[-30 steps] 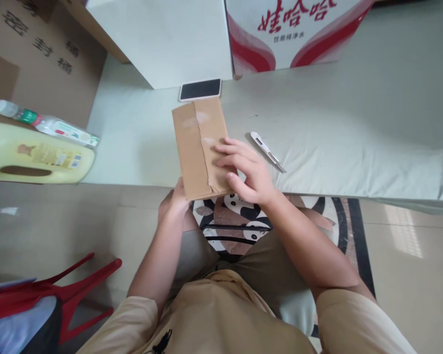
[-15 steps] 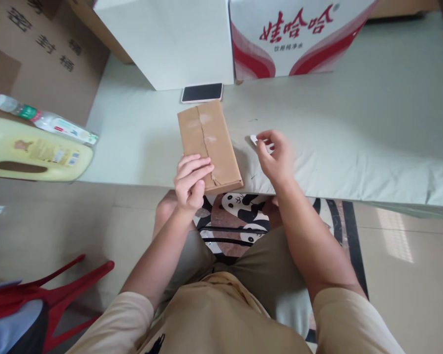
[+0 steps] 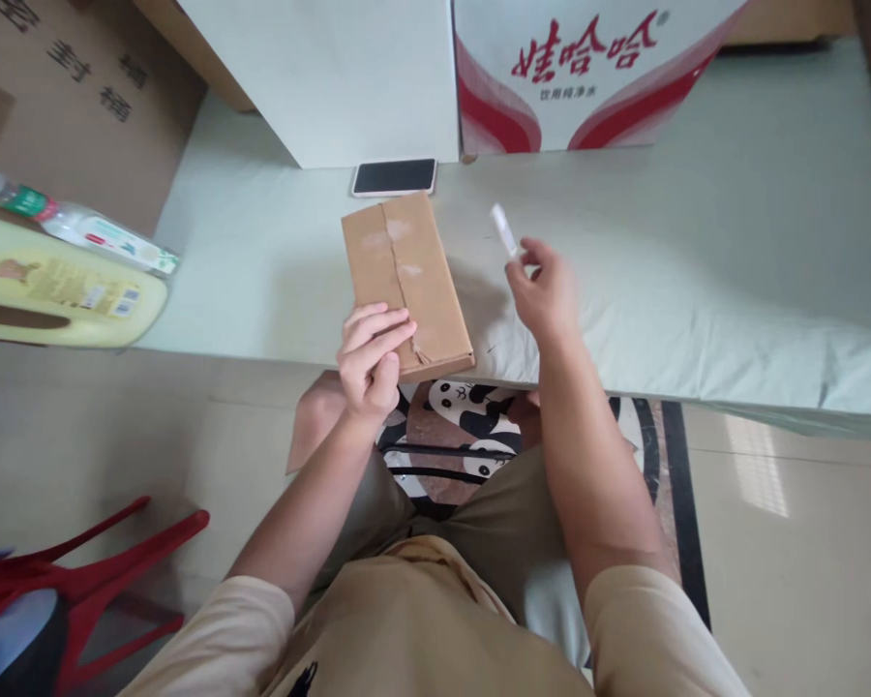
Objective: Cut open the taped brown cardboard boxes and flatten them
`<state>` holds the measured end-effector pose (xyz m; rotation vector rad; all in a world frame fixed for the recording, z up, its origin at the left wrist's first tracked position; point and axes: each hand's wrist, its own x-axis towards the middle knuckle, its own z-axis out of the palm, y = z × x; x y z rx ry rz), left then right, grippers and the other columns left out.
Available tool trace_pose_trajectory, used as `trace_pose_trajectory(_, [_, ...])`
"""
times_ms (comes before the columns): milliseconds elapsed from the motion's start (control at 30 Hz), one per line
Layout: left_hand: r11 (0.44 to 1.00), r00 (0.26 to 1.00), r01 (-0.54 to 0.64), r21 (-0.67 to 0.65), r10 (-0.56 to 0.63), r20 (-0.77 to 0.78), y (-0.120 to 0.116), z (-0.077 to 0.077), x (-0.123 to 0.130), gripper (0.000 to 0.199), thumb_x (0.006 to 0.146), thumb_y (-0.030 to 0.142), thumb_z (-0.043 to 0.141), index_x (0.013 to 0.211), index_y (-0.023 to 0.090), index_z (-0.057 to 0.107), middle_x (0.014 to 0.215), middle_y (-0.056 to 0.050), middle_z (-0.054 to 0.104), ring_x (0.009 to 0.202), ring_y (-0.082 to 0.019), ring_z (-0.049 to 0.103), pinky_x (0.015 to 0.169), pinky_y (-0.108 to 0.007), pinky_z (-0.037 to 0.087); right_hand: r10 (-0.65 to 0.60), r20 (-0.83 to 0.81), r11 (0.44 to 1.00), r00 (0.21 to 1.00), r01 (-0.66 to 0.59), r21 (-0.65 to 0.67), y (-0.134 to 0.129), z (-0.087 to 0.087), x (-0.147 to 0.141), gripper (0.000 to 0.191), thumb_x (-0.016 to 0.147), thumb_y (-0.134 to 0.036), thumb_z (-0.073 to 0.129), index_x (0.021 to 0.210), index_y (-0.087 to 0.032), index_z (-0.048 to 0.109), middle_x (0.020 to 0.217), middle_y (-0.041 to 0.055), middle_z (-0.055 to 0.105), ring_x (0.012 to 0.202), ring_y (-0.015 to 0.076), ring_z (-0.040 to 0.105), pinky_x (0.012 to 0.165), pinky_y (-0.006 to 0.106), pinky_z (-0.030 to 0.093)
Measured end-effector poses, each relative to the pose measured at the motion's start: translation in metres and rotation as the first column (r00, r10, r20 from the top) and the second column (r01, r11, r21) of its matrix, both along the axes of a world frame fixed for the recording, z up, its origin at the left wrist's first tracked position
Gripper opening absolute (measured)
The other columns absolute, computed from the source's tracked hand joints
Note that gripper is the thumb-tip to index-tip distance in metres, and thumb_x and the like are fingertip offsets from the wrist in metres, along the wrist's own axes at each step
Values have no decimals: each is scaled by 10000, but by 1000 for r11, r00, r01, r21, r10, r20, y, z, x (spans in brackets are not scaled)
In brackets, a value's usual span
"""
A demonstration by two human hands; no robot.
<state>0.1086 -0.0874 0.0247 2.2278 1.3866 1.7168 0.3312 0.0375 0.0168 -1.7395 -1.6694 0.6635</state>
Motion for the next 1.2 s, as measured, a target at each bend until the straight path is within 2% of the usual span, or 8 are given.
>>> trace_pose_trajectory(133, [997,997,-56,-46,54,-61,-6,6,14,336,1021,292,469,1172,255,767,1169,-44,787,1193,-229,652,1121,-470,490,83,-458,930,885,97,355,3,20,7,389,980,-460,485,1283,-259,625,1016,82,661,752,178,593,643,324,473])
trace_pose_trajectory(300, [987,988,-98,-130,80,-135,-20,14,35,425,1025,423,452,1229,183,738,1220,-108,769,1222,-265,635,1133,-472,465,279,-562,775,779,163,611,-26,61,-2,225,939,-492,653,999,-296,561,822,-4,532,646,143,556,608,308,488])
trace_pose_trajectory(433, [978,975,-134,-158,102,-198,-28,15,45,466,1016,459,429,1256,189,725,1246,-119,762,1233,-279,627,1163,-465,406,318,-626,744,712,223,630,-52,79,-25,342,918,-487,725,813,-264,488,688,-54,456,449,83,438,426,246,378])
trace_pose_trajectory(500, [976,971,-134,-170,95,-221,-29,14,48,470,1007,461,435,1271,197,720,1258,-116,758,1240,-283,620,1179,-461,377,301,-569,763,765,165,625,-61,80,-33,311,946,-496,693,824,-258,535,672,-48,510,438,85,464,418,246,376])
trace_pose_trajectory(600, [977,974,-114,-180,74,-213,-29,13,51,468,996,451,454,1298,200,708,1281,-113,750,1260,-289,599,1201,-471,340,285,-397,807,872,5,591,-70,80,-38,250,994,-491,620,926,-252,649,719,-9,643,579,137,630,552,285,485])
trace_pose_trajectory(700, [979,979,-103,-175,69,-189,-27,10,54,462,985,438,466,1312,209,698,1285,-107,743,1265,-291,588,1205,-483,339,313,-244,806,918,-121,579,-74,81,-41,232,1008,-452,591,1038,-250,700,831,22,731,710,166,694,652,314,534])
trace_pose_trajectory(867, [985,983,-107,-139,84,-162,-25,8,57,416,984,443,469,1236,217,710,1229,-103,741,1240,-291,598,1169,-485,379,372,-35,753,927,-280,595,-76,79,-46,208,992,-384,584,1058,-243,723,874,44,753,749,180,686,686,317,517])
trace_pose_trajectory(1200, [996,989,-80,33,83,-124,-19,-3,54,317,975,403,504,1167,225,683,1079,-81,740,1147,-265,639,1123,-485,438,346,108,817,932,-356,455,-79,81,-44,255,959,-357,560,1104,-251,742,957,49,770,747,177,660,661,305,449])
